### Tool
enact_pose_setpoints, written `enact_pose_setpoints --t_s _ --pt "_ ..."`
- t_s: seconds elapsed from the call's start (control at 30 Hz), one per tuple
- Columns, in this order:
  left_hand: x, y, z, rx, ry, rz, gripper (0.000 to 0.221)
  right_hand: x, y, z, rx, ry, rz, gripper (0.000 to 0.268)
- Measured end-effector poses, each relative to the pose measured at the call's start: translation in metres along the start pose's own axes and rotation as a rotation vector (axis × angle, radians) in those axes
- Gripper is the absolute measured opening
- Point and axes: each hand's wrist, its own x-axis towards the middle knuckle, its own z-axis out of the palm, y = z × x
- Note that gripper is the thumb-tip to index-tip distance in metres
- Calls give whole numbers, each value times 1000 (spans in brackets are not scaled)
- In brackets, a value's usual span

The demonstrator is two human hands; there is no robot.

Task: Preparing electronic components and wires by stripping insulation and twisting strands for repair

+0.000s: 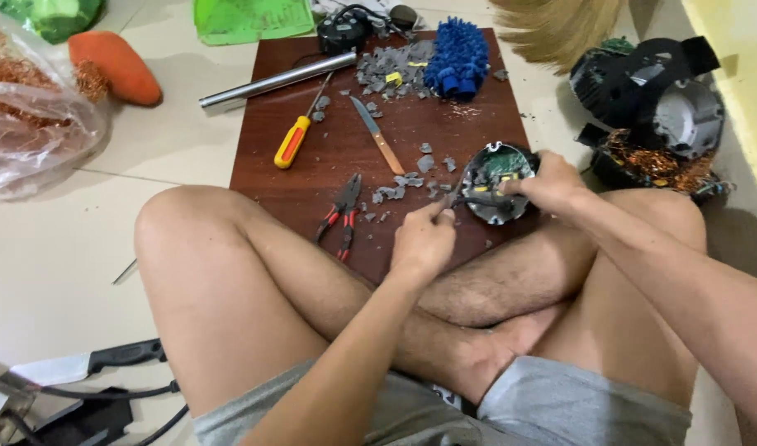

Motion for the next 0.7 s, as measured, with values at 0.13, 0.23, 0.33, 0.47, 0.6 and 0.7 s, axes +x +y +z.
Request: enact_pose_setpoints --t_s 0.13,0.23,0.33,0.47,0.6,0.7 --pt "7 -33 -20 -107 95 -29 47 -1 -42 -19 -87 197 -108 69" --pt "16 -45 -25 -431 79 -121 47 -5 -72 -22 -241 437 -348 59" --pt "21 -50 -26 -788 0 -224 45 5 -83 -7 -466 552 -558 64" --pt "6 -43 -34 -846 -48 -226 47 11 -67 21 -724 306 -556 77" --pt "-4 -37 -35 -858 -62 -209 52 20 -63 14 -605 338 -523 69" --pt "-19 -31 -34 -260 8 -29 51 28 -55 -2 -585 509 -574 76"
